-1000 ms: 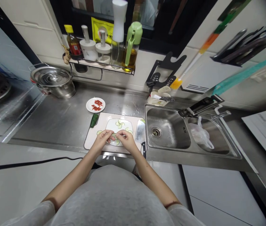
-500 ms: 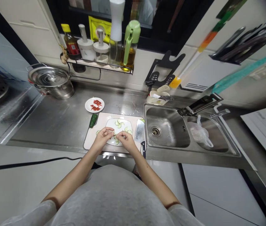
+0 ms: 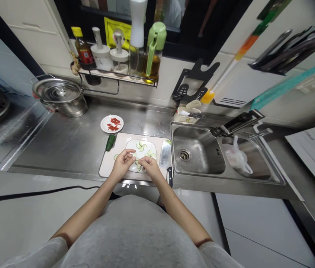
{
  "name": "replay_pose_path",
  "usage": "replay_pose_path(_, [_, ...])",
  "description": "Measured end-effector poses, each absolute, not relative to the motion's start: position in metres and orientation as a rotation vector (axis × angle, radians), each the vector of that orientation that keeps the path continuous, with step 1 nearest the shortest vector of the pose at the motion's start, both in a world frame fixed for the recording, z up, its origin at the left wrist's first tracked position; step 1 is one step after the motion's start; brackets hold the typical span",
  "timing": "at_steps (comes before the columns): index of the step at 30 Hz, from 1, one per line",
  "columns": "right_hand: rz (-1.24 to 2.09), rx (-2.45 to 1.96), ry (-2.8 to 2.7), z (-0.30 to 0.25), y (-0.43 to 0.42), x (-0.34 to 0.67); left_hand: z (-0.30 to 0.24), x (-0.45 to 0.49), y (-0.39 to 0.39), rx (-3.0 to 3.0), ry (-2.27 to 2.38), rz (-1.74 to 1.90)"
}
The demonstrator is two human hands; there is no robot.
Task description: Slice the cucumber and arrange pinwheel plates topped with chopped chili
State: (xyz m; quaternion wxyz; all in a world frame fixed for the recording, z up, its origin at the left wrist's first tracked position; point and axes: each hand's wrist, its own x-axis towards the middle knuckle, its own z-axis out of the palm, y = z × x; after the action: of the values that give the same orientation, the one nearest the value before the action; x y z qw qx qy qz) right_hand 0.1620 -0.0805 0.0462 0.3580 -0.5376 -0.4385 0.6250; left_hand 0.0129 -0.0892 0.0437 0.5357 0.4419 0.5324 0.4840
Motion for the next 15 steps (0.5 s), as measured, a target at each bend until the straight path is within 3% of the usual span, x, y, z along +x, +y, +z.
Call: replay_pose_path(15, [1.793,-1.496,-0.998,0.0420,-0.0787,0.1654,0.0335,0.0125,-0.0924,1.290,1.415,1.114])
